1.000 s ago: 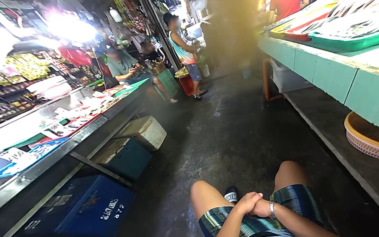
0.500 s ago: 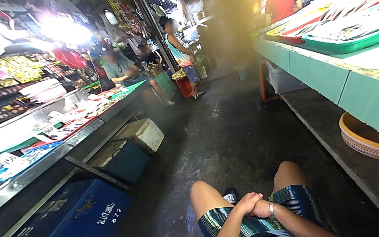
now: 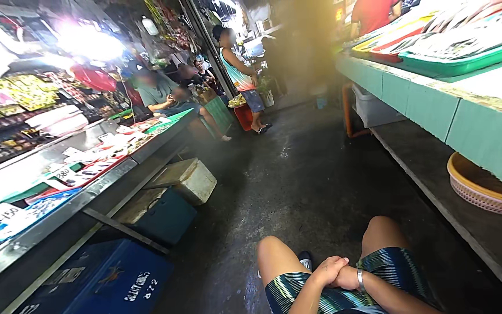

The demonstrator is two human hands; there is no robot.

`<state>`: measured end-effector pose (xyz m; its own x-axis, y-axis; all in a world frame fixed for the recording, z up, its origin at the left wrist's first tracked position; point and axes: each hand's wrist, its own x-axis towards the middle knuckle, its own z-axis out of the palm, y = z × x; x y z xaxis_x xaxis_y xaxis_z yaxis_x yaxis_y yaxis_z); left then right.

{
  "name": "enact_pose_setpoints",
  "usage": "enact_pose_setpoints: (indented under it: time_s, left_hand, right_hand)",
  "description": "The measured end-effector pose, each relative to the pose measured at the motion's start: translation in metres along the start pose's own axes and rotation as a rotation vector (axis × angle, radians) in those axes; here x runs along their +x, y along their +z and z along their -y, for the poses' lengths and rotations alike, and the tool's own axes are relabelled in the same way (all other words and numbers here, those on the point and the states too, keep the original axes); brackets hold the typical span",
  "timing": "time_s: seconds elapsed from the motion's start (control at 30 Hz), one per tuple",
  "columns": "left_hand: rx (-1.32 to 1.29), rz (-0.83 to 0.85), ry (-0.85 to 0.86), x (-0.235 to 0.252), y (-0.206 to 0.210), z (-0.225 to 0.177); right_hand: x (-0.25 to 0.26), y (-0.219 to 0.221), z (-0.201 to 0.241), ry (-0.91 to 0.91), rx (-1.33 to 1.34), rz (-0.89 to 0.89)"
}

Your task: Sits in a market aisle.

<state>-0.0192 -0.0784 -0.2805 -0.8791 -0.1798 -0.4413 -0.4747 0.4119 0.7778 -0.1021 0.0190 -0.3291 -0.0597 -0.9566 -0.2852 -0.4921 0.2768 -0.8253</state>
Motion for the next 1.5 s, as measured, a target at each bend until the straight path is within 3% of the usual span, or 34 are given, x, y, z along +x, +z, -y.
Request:
enact_pose_setpoints:
  time_s: [0.6,0.87,1.27,1.5]
  left_hand:
    - [-0.041,-0.010,-0.013,-0.015,-0.005,-0.002]
    - [-0.002,0.010,0.000,0.002,0.002,-0.005]
    - [-0.064,-0.018,-0.047,-0.021,-0.007,0.000]
    - [-0.012,0.006,-0.009,-0.003,-0.001,-0.002]
  right_hand:
    - [-0.004,0.000,0.017,0.002,0.010,0.017]
    - [0.000,0.000,-0.007,0.011,0.033,-0.043]
    - [0.001,0.004,0.017,0.000,0.021,0.050]
    - [-0.005,-0.002,0.006,0.016,0.060,-0.022]
